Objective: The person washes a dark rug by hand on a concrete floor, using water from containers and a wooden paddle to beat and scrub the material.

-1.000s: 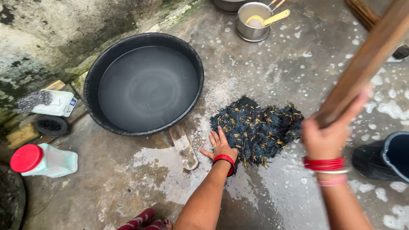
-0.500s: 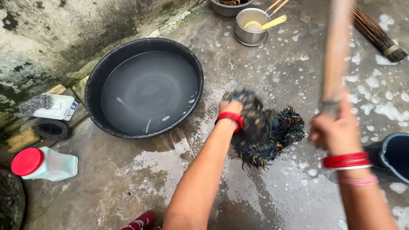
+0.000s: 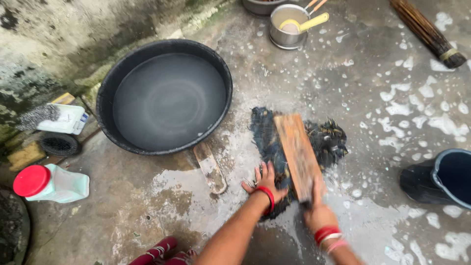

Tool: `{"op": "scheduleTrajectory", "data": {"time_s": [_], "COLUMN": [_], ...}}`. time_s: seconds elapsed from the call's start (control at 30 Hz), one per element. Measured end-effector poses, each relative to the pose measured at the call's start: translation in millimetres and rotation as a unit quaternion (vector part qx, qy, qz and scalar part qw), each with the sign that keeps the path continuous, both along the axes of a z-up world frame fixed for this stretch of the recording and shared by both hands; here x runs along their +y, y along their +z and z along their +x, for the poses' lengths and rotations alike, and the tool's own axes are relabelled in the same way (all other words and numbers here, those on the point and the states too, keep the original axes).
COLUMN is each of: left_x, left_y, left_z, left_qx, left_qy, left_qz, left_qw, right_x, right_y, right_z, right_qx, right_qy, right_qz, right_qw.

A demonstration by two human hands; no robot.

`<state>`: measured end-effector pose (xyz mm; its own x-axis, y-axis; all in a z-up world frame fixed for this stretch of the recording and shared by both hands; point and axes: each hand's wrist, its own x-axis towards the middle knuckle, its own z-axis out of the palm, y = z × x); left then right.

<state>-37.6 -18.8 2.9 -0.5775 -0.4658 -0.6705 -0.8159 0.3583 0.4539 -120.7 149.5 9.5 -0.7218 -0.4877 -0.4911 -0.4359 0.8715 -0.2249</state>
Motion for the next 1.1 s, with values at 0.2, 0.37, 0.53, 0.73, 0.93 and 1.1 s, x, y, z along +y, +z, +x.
{"op": "scheduleTrajectory", "data": {"time_s": [0.2, 0.37, 0.53, 0.73, 0.93, 1.1], "left_x": [6.4, 16.8, 14.0, 11.6, 19.4, 22.3], "left_y": [-22.3, -19.1, -23.7, -19.4, -15.7, -15.1], "left_z": [-11.3, -4.5, -9.4, -14.7, 3.4, -9.8], "left_qx": [-0.036, -0.046, -0.058, -0.093, 0.016, -0.008], "left_qy": [-0.012, -0.011, -0.020, -0.029, 0.030, 0.127], "left_qz": [-0.060, -0.033, -0.058, -0.052, -0.090, -0.016], "left_qw": [0.997, 0.998, 0.996, 0.994, 0.995, 0.992], "right_x": [-10.7, -22.0, -36.6, -37.8, -18.1, 14.9], "right_y": [66.9, 134.6, 11.3, 77.2, 64.8, -34.1], "right_z": [-71.9, -79.1, -5.8, -55.7, -47.3, 11.1], "right_qx": [-0.126, 0.234, 0.054, -0.078, 0.333, -0.004], "right_qy": [-0.178, 0.005, 0.087, -0.086, 0.065, -0.036], "right_qz": [-0.388, -0.539, -0.059, -0.341, -0.461, -0.122], "right_qw": [0.895, 0.809, 0.993, 0.933, 0.820, 0.992]}}
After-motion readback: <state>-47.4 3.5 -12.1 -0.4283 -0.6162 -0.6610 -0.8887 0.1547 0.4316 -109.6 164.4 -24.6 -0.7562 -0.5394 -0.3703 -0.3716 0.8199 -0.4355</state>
